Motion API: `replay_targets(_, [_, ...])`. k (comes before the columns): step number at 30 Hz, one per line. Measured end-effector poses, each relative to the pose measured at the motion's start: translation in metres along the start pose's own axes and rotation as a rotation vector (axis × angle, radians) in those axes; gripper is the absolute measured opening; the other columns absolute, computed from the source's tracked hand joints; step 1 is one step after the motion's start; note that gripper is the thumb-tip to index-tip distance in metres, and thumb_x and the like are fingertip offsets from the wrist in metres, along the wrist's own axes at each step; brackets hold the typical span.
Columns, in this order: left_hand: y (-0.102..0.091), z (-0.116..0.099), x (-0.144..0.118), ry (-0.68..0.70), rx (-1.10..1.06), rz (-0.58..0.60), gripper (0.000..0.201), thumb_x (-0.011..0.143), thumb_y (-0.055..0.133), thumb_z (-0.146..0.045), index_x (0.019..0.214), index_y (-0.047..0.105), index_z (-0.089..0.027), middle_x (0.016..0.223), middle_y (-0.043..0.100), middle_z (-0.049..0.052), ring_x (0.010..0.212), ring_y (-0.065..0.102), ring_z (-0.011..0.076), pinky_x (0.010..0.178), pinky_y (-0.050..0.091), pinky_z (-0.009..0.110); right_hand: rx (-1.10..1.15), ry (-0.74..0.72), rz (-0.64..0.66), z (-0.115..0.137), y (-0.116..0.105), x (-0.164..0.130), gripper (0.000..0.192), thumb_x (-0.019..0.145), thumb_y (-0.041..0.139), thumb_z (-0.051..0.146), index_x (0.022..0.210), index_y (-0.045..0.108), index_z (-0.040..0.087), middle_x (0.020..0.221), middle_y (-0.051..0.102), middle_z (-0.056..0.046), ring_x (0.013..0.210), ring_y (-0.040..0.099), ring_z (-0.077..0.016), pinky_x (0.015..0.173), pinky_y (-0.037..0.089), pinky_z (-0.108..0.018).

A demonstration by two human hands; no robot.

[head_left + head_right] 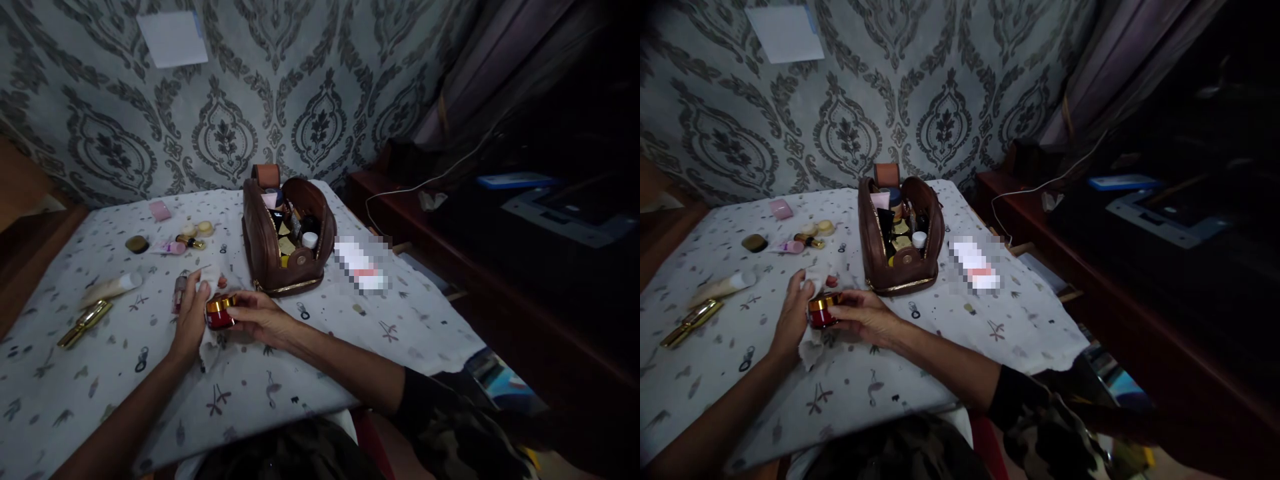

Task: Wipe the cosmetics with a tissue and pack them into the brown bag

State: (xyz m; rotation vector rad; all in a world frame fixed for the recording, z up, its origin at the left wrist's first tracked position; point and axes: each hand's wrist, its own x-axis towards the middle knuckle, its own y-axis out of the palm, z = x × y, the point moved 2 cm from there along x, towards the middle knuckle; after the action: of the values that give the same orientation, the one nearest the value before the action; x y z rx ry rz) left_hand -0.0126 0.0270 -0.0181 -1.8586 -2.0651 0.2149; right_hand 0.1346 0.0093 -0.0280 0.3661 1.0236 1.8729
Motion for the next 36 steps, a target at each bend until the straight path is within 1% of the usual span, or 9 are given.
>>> replay_targets(2, [0.002, -0.008, -0.003, 0.083, 0.047, 0.011, 0.047, 0.095, 0.036, -0.055, 0.122, 0.057, -0.022, 0.124, 0.061, 0.008, 0.122, 0.053, 0.0236, 0.106, 0.041, 0.037, -0.01, 0.008, -0.011, -0.002, 0.001, 0.0, 0.05, 0.049, 0.094, 0.026, 0.09, 0.069, 0.013, 0.089, 0.071, -0.001, 0.079, 0.067, -0.0126, 0.084, 0.052, -0.029])
replay_targets(4, [0.006, -0.015, -0.005, 0.196, 0.053, 0.088, 0.05, 0.097, 0.03, -0.055, 0.119, 0.059, -0.02, 0.12, 0.063, 0.008, 0.121, 0.053, 0.0236, 0.107, 0.04, 0.039, -0.019, 0.005, -0.05, -0.004, 0.0, 0.001, 0.049, 0.045, 0.095, 0.024, 0.084, 0.068, 0.013, 0.083, 0.07, 0.0, 0.076, 0.066, -0.0122, 0.084, 0.051, -0.029])
replay_targets(10, [0.01, -0.014, -0.011, 0.518, 0.088, 0.25, 0.051, 0.099, 0.03, -0.053, 0.131, 0.052, -0.019, 0.127, 0.056, 0.012, 0.122, 0.052, 0.0254, 0.105, 0.042, 0.043, -0.029, -0.084, -0.108, -0.003, -0.005, 0.003, 0.049, 0.043, 0.096, 0.029, 0.076, 0.062, 0.014, 0.069, 0.063, 0.006, 0.067, 0.06, -0.0091, 0.072, 0.049, -0.024])
replay_targets(14, [0.007, -0.013, -0.013, 0.66, 0.153, 0.267, 0.046, 0.099, 0.038, -0.044, 0.137, 0.044, -0.02, 0.128, 0.052, 0.012, 0.121, 0.05, 0.0254, 0.102, 0.042, 0.043, -0.027, -0.085, -0.109, 0.002, -0.004, 0.002, 0.051, 0.045, 0.096, 0.028, 0.084, 0.064, 0.017, 0.072, 0.065, 0.006, 0.066, 0.06, -0.0083, 0.064, 0.048, -0.02])
replay_targets(17, [0.006, -0.015, -0.013, 0.698, 0.181, 0.251, 0.041, 0.098, 0.043, -0.04, 0.134, 0.046, -0.021, 0.121, 0.055, 0.011, 0.114, 0.052, 0.0246, 0.096, 0.044, 0.041, -0.036, -0.084, -0.1, 0.002, -0.004, 0.003, 0.05, 0.046, 0.096, 0.03, 0.085, 0.067, 0.016, 0.072, 0.066, 0.005, 0.066, 0.061, -0.0076, 0.063, 0.048, -0.018])
replay_targets(21, [0.005, -0.019, -0.013, 0.689, 0.129, 0.215, 0.027, 0.1, 0.04, -0.036, 0.112, 0.057, -0.019, 0.099, 0.058, 0.007, 0.095, 0.055, 0.0206, 0.083, 0.044, 0.036, -0.051, -0.043, -0.072, -0.003, -0.005, 0.003, 0.051, 0.047, 0.096, 0.033, 0.087, 0.069, 0.015, 0.077, 0.069, 0.002, 0.07, 0.065, -0.0097, 0.07, 0.053, -0.022])
replay_targets(25, [0.004, -0.023, -0.011, 0.613, 0.036, 0.164, 0.036, 0.102, 0.032, -0.039, 0.087, 0.058, -0.018, 0.082, 0.055, 0.004, 0.081, 0.053, 0.0184, 0.073, 0.042, 0.034, -0.103, -0.01, -0.033, -0.005, -0.005, 0.002, 0.044, 0.056, 0.093, 0.033, 0.088, 0.07, 0.014, 0.078, 0.07, 0.001, 0.071, 0.066, -0.0116, 0.074, 0.055, -0.027])
replay_targets(32, [0.001, -0.02, -0.007, 0.292, -0.076, 0.14, 0.048, 0.098, 0.038, -0.054, 0.064, 0.041, -0.02, 0.063, 0.039, -0.002, 0.06, 0.04, 0.0131, 0.058, 0.033, 0.029, -0.199, 0.009, -0.03, -0.01, -0.005, 0.003, 0.041, 0.05, 0.094, 0.028, 0.082, 0.071, 0.016, 0.076, 0.07, 0.002, 0.071, 0.065, -0.0102, 0.071, 0.054, -0.022])
replay_targets(36, [0.0, -0.014, -0.004, 0.129, -0.167, 0.123, 0.055, 0.091, 0.041, -0.066, 0.06, 0.04, -0.02, 0.056, 0.038, -0.004, 0.054, 0.036, 0.0114, 0.051, 0.03, 0.027, -0.254, 0.056, -0.06, -0.013, -0.005, 0.0, 0.048, 0.049, 0.093, 0.025, 0.09, 0.071, 0.017, 0.084, 0.073, 0.001, 0.077, 0.067, -0.0124, 0.078, 0.054, -0.026])
